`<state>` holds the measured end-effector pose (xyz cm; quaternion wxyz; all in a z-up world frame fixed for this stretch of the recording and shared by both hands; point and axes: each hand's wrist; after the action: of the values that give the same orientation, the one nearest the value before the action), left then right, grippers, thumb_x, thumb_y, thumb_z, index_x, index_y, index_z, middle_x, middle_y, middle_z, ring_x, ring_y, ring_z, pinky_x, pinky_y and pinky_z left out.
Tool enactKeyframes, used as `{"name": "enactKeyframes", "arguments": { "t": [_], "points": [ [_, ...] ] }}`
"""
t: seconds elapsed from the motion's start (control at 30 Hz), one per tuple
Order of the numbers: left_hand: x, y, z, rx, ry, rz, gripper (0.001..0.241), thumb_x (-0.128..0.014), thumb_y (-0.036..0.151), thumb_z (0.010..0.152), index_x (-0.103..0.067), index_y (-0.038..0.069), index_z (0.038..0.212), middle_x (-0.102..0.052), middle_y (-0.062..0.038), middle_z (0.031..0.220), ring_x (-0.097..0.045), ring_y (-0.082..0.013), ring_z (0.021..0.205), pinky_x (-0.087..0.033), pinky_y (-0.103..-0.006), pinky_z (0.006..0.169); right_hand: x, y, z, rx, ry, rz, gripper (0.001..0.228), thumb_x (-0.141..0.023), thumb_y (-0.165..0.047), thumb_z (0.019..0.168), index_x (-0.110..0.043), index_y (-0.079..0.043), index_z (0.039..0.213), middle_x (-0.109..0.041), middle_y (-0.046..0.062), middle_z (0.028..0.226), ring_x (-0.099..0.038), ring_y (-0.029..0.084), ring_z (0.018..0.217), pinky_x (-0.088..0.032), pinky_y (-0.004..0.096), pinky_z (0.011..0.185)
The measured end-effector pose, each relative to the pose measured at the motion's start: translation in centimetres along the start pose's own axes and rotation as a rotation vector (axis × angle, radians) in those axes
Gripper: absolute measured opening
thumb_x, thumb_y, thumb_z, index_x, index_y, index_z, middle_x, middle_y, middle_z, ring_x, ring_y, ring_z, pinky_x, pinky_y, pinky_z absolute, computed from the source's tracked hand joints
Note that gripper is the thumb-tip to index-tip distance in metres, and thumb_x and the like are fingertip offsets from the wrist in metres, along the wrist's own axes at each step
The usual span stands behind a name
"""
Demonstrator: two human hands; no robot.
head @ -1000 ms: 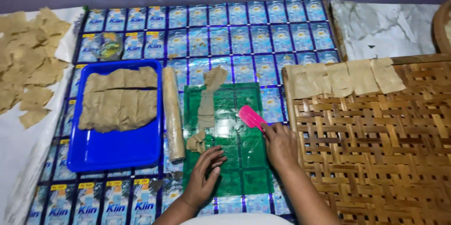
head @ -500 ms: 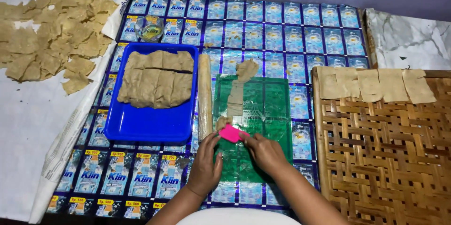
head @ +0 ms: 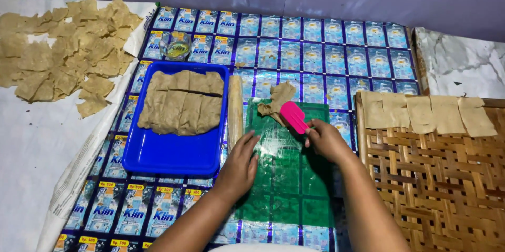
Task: Rolling out dough and cutting it into squares to prepare crackers for drying.
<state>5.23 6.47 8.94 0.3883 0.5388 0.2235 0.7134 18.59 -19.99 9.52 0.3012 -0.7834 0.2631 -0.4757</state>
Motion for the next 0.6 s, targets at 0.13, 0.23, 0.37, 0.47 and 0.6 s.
{"name": "enactKeyframes", "arguments": {
  "t": [0.13,0.23,0.37,0.47,0.6],
  "points": [
    [-2.4,-2.8,6.0,0.078,-0.019,0.035,0.053,-0.063,0.005,0.094,-0.046,-0.002,0.145,-0.046,-0.025,0.149,-0.05,-0.045,0.134,-0.045,-0.0468,0.108,1.5,3.4,4.0,-0.028,0.126,0.022,0.026,-0.059,-0.019,0.098,-0.065,-0.007,0.119,-0.074,0.007,0.075,-0.068,0.025,0.063,-0.052,0.04,0.061],
    [-5.4,-5.8,9.4,0.185,-0.067,0.128,0.066,-0.065,0.0,0.085,-0.038,-0.008,0.145,-0.043,-0.031,0.144,-0.047,-0.0503,0.13,-0.044,-0.0503,0.104,2.5,6.8,8.3,-0.013,0.218,-0.054,0.022,-0.059,-0.018,0.099,-0.067,-0.007,0.116,-0.076,0.008,0.074,-0.071,0.023,0.068,-0.052,0.039,0.068],
    [-7.8,-8.4,12.8,0.298,-0.153,0.312,0.074,-0.053,-0.014,0.082,-0.031,-0.01,0.152,-0.049,-0.032,0.135,-0.054,-0.0472,0.123,-0.048,-0.0479,0.102,2.6,9.6,14.6,0.105,0.198,-0.219,0.02,-0.064,-0.02,0.098,-0.071,-0.007,0.112,-0.074,0.014,0.084,-0.069,0.027,0.077,-0.052,0.041,0.072],
    [-9.1,-10.2,14.5,0.284,-0.088,0.236,0.07,-0.055,-0.011,0.084,-0.035,-0.01,0.151,-0.051,-0.032,0.13,-0.055,-0.0471,0.119,-0.047,-0.0482,0.102,2.9,6.7,16.2,0.169,0.037,-0.232,0.022,-0.064,-0.021,0.097,-0.072,-0.008,0.113,-0.074,0.014,0.087,-0.069,0.027,0.08,-0.053,0.041,0.074],
    [-9.8,-11.5,15.4,0.271,-0.069,0.11,0.07,-0.064,-0.007,0.081,-0.042,-0.004,0.147,-0.054,-0.028,0.123,-0.054,-0.046,0.117,-0.046,-0.0463,0.102,3.7,2.8,15.1,0.194,-0.18,-0.186,0.025,-0.061,-0.023,0.099,-0.071,-0.012,0.119,-0.075,0.011,0.085,-0.069,0.025,0.079,-0.055,0.039,0.076]
  ]
}}
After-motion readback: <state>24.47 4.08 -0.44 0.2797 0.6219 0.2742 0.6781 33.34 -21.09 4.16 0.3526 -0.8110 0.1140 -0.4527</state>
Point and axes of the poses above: each hand's wrist, its own z-axis towards the middle knuckle, its own x-axis out of the back of the hand, y = z × x
